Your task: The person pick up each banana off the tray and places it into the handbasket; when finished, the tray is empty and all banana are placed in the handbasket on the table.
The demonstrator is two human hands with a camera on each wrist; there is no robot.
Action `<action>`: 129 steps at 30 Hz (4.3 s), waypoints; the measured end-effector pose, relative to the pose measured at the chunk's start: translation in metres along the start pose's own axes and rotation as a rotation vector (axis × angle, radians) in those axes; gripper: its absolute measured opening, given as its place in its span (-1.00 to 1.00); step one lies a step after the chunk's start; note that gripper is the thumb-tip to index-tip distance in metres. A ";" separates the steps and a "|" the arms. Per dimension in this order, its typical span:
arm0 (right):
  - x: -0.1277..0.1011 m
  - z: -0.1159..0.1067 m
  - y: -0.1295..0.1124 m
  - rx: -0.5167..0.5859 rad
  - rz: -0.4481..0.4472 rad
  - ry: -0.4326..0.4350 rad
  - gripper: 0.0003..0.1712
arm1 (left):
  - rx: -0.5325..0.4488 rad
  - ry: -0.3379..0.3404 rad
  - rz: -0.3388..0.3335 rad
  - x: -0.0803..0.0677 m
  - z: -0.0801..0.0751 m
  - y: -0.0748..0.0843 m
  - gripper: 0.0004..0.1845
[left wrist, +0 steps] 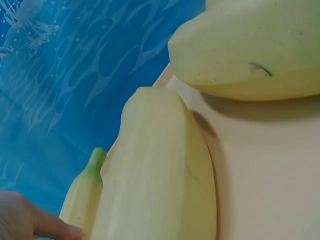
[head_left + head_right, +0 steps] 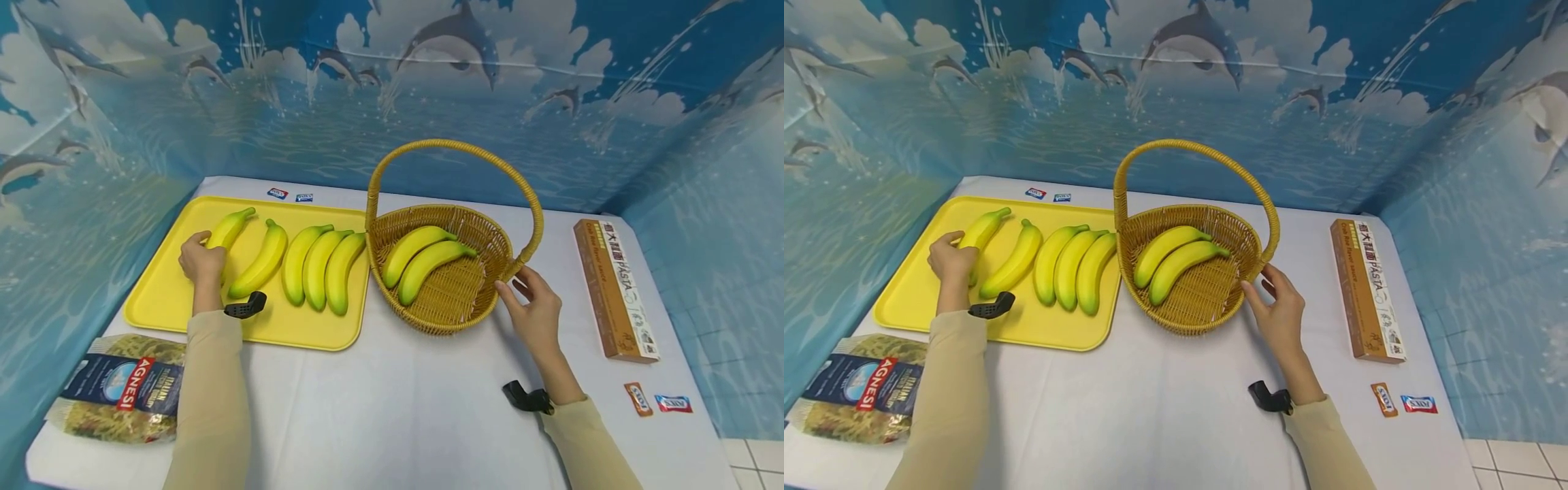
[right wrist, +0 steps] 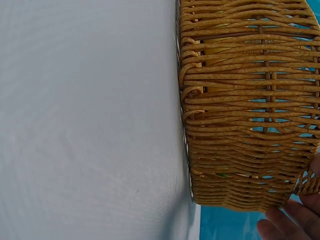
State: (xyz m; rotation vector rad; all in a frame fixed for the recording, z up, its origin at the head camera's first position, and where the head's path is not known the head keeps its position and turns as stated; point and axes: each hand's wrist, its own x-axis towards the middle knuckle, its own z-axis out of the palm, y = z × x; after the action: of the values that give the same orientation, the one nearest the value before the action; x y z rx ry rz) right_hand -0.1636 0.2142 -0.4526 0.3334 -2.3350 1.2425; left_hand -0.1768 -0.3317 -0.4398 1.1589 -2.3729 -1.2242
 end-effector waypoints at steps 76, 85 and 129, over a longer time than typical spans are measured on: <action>0.000 -0.001 -0.002 -0.008 0.006 -0.006 -0.53 | 0.328 -0.484 0.829 -0.262 0.196 0.131 -0.49; 0.000 -0.001 -0.001 -0.003 0.000 -0.001 -0.54 | 0.404 -0.498 0.837 -0.262 0.200 0.132 -0.42; -0.002 0.000 0.000 0.002 -0.010 -0.009 -0.52 | -0.248 -0.134 0.327 -0.073 0.021 -0.008 -0.37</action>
State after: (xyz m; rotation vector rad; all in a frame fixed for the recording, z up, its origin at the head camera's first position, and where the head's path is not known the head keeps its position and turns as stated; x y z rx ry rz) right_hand -0.1623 0.2147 -0.4534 0.3522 -2.3373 1.2411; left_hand -0.1350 -0.2682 -0.4489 0.6041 -2.2994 -1.4602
